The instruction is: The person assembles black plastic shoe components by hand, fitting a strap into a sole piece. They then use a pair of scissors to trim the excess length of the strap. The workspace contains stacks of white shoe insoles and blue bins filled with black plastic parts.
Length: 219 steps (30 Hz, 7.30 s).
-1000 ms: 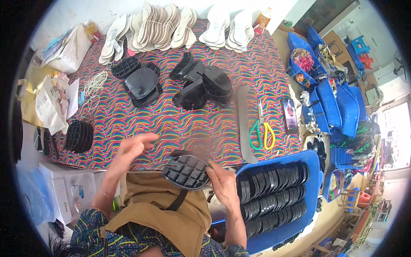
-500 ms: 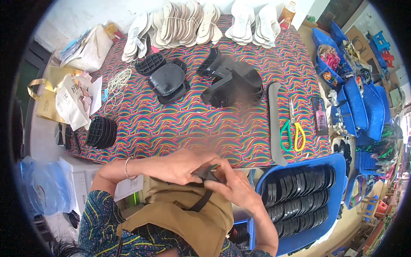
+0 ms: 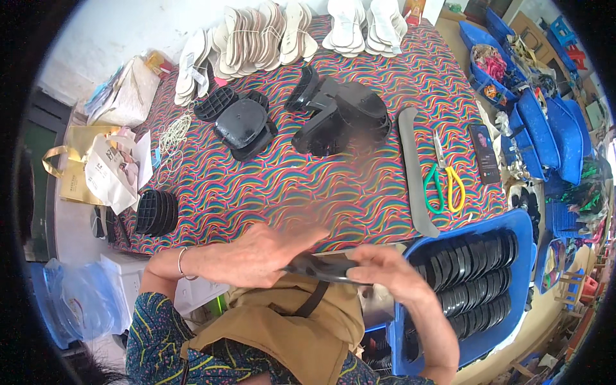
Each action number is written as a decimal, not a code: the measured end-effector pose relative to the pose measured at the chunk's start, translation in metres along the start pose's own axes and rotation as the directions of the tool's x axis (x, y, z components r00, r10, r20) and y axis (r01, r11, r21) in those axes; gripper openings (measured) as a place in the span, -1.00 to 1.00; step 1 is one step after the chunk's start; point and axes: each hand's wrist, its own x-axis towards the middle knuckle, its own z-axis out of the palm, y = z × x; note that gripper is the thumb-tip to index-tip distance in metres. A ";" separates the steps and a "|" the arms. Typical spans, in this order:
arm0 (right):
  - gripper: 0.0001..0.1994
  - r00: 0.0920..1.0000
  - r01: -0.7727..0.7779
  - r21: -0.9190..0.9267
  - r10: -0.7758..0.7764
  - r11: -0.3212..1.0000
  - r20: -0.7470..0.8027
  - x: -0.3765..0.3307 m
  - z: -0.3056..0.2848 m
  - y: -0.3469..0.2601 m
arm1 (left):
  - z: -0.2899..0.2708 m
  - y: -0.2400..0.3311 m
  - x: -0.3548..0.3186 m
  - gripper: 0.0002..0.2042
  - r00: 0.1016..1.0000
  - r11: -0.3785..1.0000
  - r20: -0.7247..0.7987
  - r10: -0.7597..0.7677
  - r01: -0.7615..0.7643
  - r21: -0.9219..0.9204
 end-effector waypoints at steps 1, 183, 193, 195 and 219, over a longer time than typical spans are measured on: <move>-0.81 0.996 0.057 -0.141 -0.065 0.988 -0.056 -0.008 0.002 -0.016 | 0.002 0.003 0.000 -0.11 0.999 0.999 0.034 -0.018 0.019 -0.030; -0.76 0.543 0.398 -0.661 -0.744 0.636 -0.389 0.039 0.056 0.035 | 0.062 -0.002 0.040 -0.58 0.662 0.470 -0.524 -0.536 -0.281 -0.837; -0.76 0.334 0.344 -0.773 -0.839 0.533 -0.430 0.054 0.049 0.050 | 0.048 0.003 0.041 -0.33 0.819 0.243 -0.333 -0.468 -0.243 -0.939; -0.73 0.369 0.338 -0.679 -0.755 0.652 -0.542 0.054 0.035 0.055 | 0.042 0.008 0.040 -0.23 0.898 -0.118 -0.256 -0.358 -0.315 -0.942; -0.64 0.079 0.342 -0.760 -0.823 0.552 -0.563 0.041 0.029 0.047 | 0.096 0.008 0.051 -0.65 0.785 0.710 -0.410 -0.465 0.054 -0.702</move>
